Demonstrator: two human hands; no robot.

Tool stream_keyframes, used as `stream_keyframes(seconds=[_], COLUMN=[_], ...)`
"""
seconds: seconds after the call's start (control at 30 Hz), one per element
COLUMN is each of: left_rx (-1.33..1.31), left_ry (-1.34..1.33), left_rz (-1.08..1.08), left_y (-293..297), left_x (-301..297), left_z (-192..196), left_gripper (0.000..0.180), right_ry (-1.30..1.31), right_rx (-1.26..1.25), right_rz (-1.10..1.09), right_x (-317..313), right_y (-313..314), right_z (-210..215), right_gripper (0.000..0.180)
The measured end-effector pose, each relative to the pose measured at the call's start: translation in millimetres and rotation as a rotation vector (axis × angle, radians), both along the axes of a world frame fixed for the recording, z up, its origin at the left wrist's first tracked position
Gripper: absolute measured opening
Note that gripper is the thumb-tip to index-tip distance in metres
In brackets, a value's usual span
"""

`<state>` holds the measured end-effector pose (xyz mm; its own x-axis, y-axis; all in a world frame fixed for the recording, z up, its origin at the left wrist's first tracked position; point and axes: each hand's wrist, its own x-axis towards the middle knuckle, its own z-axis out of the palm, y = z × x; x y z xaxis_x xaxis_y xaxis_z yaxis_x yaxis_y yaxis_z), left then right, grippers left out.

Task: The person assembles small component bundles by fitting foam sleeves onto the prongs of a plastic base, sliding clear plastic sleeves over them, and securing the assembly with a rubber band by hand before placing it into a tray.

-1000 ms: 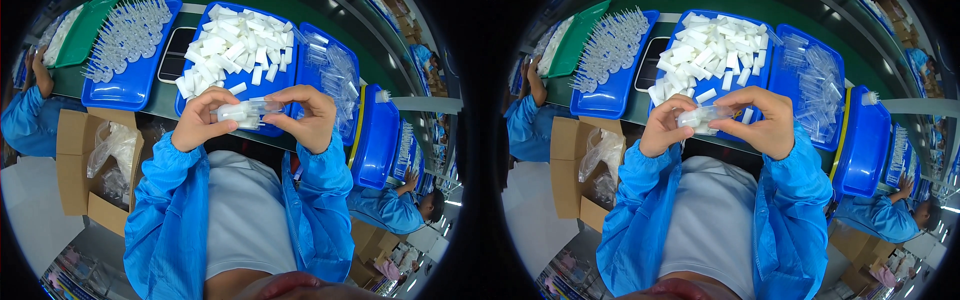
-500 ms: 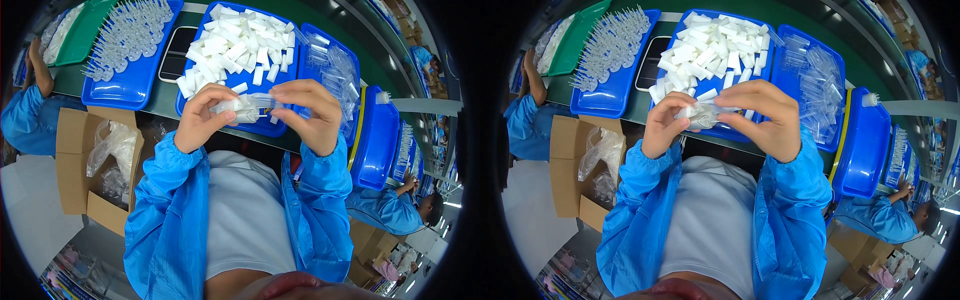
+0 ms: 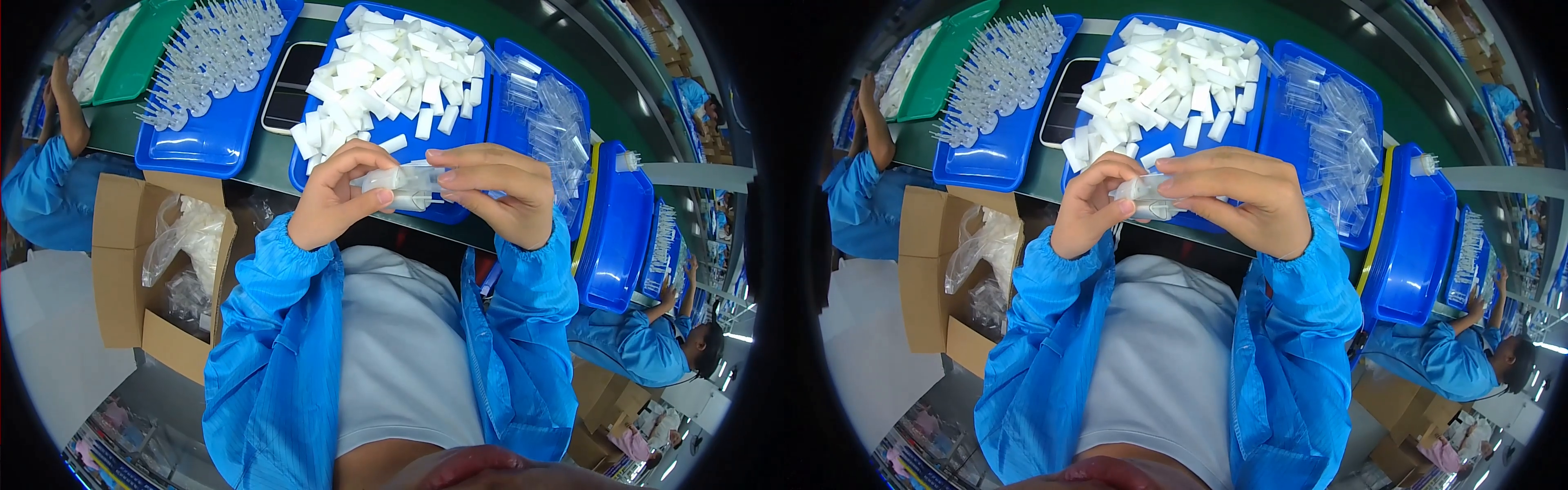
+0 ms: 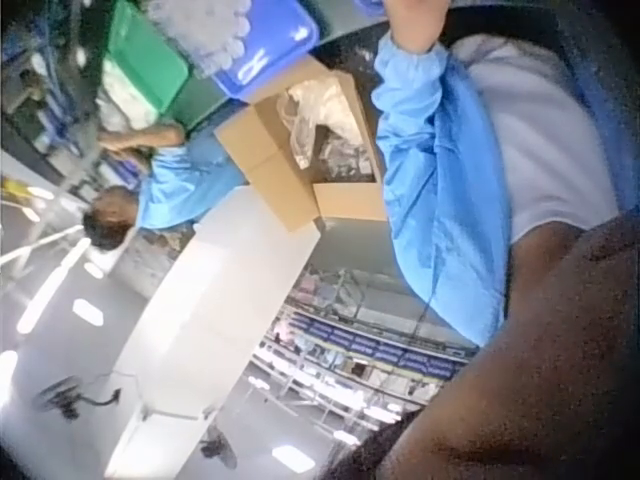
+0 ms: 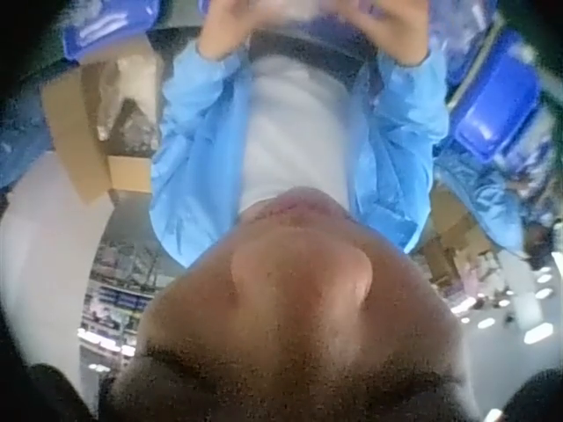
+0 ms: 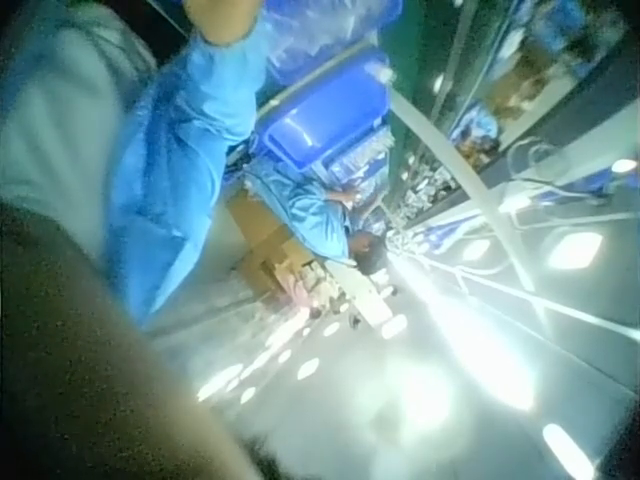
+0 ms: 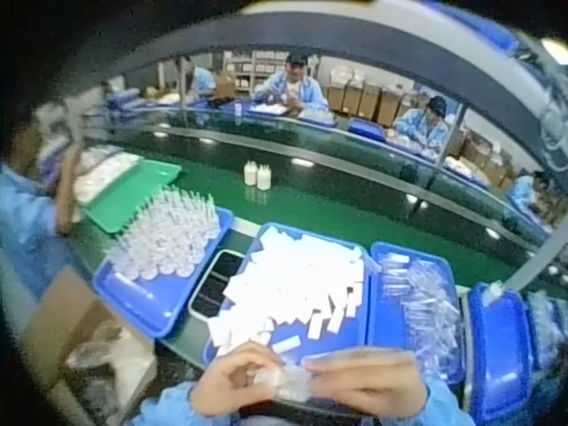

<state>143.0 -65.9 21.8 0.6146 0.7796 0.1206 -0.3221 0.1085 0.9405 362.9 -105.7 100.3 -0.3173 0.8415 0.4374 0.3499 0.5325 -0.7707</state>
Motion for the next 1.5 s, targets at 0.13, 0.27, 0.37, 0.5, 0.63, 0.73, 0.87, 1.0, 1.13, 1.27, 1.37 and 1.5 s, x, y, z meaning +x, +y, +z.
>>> stream_keyframes(seconds=[0.13,0.27,0.37,0.5,0.63,0.73,0.87,1.0,1.13,1.27,1.37,1.5], left_rx=[-0.076,-0.118,-0.049,-0.085,-0.085,-0.056,-0.031,-0.014,-0.382,-0.571,-0.690,-0.844], left_ry=[-0.023,-0.022,-0.012,-0.047,-0.033,-0.012,0.097,0.190,-0.125,-0.416,-0.496,-0.625], left_rz=[-0.014,-0.022,-0.037,-0.062,-0.071,-0.109,-0.153,-0.069,-0.057,-0.136,-0.225,-0.323], left_y=[0.4,0.1,-1.2,-1.1,-0.5,3.1,7.5,9.2,17.1,12.0,5.1,-0.5], left_x=[-0.6,-0.1,1.1,1.7,0.8,-2.2,-7.0,-12.9,-21.8,-15.2,-5.7,-1.0], left_z=[0.3,0.1,-1.9,-1.4,3.9,2.4,8.9,10.9,2.9,-28.1,-36.2,-38.5], left_gripper=[0.025,0.023,0.022,0.019,0.015,0.014,0.016,0.023,0.028,0.035,0.038,0.036], right_ry=[-0.014,-0.032,0.000,-0.002,-0.013,-0.038,-0.024,-0.043,-0.071,-0.052,-0.027,0.016], right_rx=[0.055,0.087,0.092,0.108,0.163,0.163,0.075,0.017,0.060,0.086,0.088,0.077], right_rz=[0.038,0.028,-0.025,-0.035,0.003,0.026,0.068,0.055,-0.012,-0.023,0.001,0.028], right_x=[1.8,2.8,1.3,-0.1,-0.8,-1.2,-1.5,4.1,14.6,10.0,3.0,-7.1], right_y=[0.7,0.1,-2.3,-3.0,-3.7,-3.8,-1.5,0.6,-0.7,-0.3,1.4,4.3], right_z=[-1.9,-7.1,-11.8,-13.3,-13.6,-14.4,-18.4,-14.2,-14.4,-15.3,-18.0,-26.4], right_gripper=[0.022,0.022,0.025,0.026,0.026,0.027,0.026,0.025,0.026,0.027,0.027,0.027])
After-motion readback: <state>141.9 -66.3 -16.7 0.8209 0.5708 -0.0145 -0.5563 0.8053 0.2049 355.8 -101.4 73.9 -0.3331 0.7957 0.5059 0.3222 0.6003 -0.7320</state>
